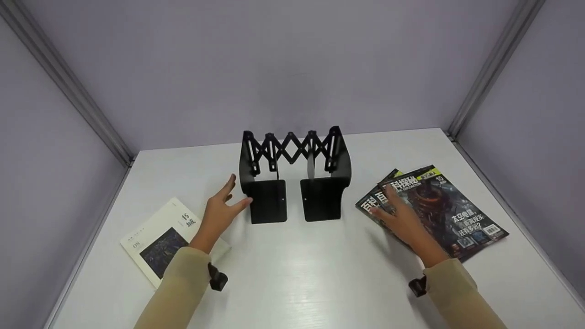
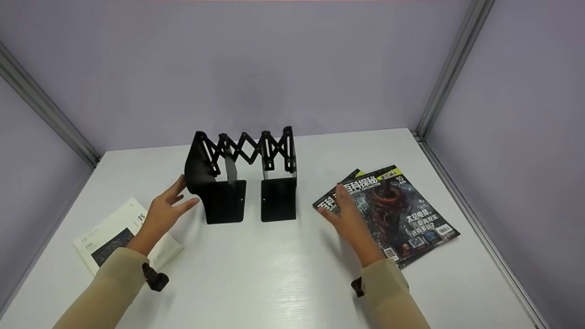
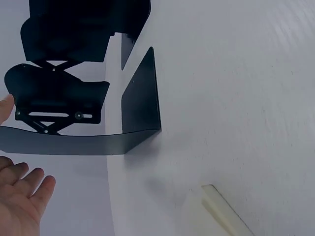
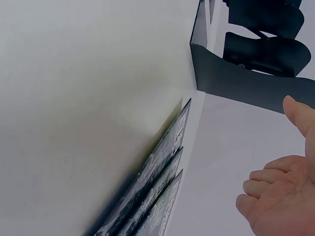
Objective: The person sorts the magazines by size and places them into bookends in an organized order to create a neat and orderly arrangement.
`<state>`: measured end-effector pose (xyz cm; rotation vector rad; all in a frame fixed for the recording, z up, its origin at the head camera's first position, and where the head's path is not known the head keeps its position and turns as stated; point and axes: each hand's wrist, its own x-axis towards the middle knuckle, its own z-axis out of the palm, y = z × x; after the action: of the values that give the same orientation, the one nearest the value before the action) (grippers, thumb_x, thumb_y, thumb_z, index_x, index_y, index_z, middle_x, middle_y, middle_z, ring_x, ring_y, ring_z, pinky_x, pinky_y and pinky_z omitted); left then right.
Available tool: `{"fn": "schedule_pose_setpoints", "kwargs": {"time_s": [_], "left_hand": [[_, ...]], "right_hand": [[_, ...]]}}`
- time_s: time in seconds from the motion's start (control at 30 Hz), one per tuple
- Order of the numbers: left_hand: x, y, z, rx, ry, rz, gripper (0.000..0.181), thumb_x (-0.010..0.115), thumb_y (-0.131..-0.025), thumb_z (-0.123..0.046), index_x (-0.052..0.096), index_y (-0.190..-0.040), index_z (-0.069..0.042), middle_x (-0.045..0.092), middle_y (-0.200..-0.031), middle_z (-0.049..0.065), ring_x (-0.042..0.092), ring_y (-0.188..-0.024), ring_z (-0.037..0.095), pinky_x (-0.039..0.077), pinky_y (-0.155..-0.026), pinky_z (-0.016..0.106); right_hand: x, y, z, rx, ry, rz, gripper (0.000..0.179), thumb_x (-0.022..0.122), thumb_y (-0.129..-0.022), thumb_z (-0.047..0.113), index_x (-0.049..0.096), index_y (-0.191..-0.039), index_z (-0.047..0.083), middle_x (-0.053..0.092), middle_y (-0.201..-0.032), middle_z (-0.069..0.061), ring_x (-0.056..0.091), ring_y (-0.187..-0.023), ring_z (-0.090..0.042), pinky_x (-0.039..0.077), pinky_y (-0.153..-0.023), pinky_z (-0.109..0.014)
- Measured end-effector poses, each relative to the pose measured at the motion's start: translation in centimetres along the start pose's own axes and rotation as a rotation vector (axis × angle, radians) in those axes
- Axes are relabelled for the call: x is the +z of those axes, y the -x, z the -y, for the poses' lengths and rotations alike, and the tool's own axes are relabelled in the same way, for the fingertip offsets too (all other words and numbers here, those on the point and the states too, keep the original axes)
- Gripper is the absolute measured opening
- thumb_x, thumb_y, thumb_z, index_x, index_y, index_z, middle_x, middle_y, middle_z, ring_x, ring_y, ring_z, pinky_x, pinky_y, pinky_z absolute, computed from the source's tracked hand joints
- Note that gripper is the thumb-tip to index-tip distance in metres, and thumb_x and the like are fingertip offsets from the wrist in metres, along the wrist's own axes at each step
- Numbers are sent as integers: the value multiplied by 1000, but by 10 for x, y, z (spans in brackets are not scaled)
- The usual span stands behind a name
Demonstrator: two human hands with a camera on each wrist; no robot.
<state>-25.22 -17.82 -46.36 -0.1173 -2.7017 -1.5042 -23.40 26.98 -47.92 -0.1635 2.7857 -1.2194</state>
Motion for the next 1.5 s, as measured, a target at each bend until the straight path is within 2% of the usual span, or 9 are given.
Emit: {"fn": "schedule_pose_setpoints", "kwargs": {"time_s": [0.2,0.37,0.67,0.9,1.03,1.23,1.4,1.5], "left_hand": [[6,0,-4,20,39,-15,87,74,-89,-37,25,-158,-15,32,-162,7,39,-146,30,41,-117,41],[10,0,-9,63,114,-86,81,73,-91,-30,29,-156,-11,38,-159,8,38,-147,24,42,-116,36],[20,-4,-15,122,245,-228,64,72,-93,-20,43,-148,-5,50,-150,12,49,-139,25,49,-109,33],[25,-9,-17,135,347,-282,55,71,-92,-11,50,-143,-4,54,-146,14,57,-130,32,53,-98,20],[27,-9,-18,134,357,-302,52,70,-93,-11,52,-141,-2,54,-146,14,56,-130,34,53,-97,19],[28,-8,-19,138,343,-335,46,67,-95,-10,54,-138,0,55,-144,14,57,-130,33,55,-95,19],[28,-7,-18,130,334,-353,41,64,-96,-8,56,-135,1,58,-140,14,58,-128,31,56,-93,20],[29,-7,-18,128,339,-361,39,65,-96,-8,58,-133,1,59,-138,14,60,-126,31,57,-91,19]], "right_hand": [[-1,11,1,-20,-10,-10,91,56,-98,51,1,-160,13,5,-168,-16,9,-153,-44,16,-121,-67],[-1,19,-1,-12,-7,-14,91,54,-98,53,0,-161,16,4,-168,-14,8,-153,-44,14,-121,-67],[-1,23,-4,47,-22,29,92,52,-97,58,-1,-160,18,1,-167,-17,6,-152,-47,13,-121,-68],[1,21,-4,52,-31,40,90,52,-99,55,1,-160,14,2,-167,-19,7,-152,-47,13,-122,-67],[1,21,-6,42,-15,40,89,51,-99,55,1,-160,15,7,-166,-21,10,-151,-48,15,-121,-67],[-2,24,-12,50,5,42,86,50,-99,57,0,-160,24,13,-165,-23,16,-149,-50,19,-118,-71],[-7,25,-15,84,52,44,90,48,-98,61,4,-161,15,17,-162,-27,21,-147,-51,21,-118,-70],[-9,26,-19,100,60,52,92,48,-98,61,6,-160,8,18,-161,-29,20,-147,-51,20,-118,-69]]}}
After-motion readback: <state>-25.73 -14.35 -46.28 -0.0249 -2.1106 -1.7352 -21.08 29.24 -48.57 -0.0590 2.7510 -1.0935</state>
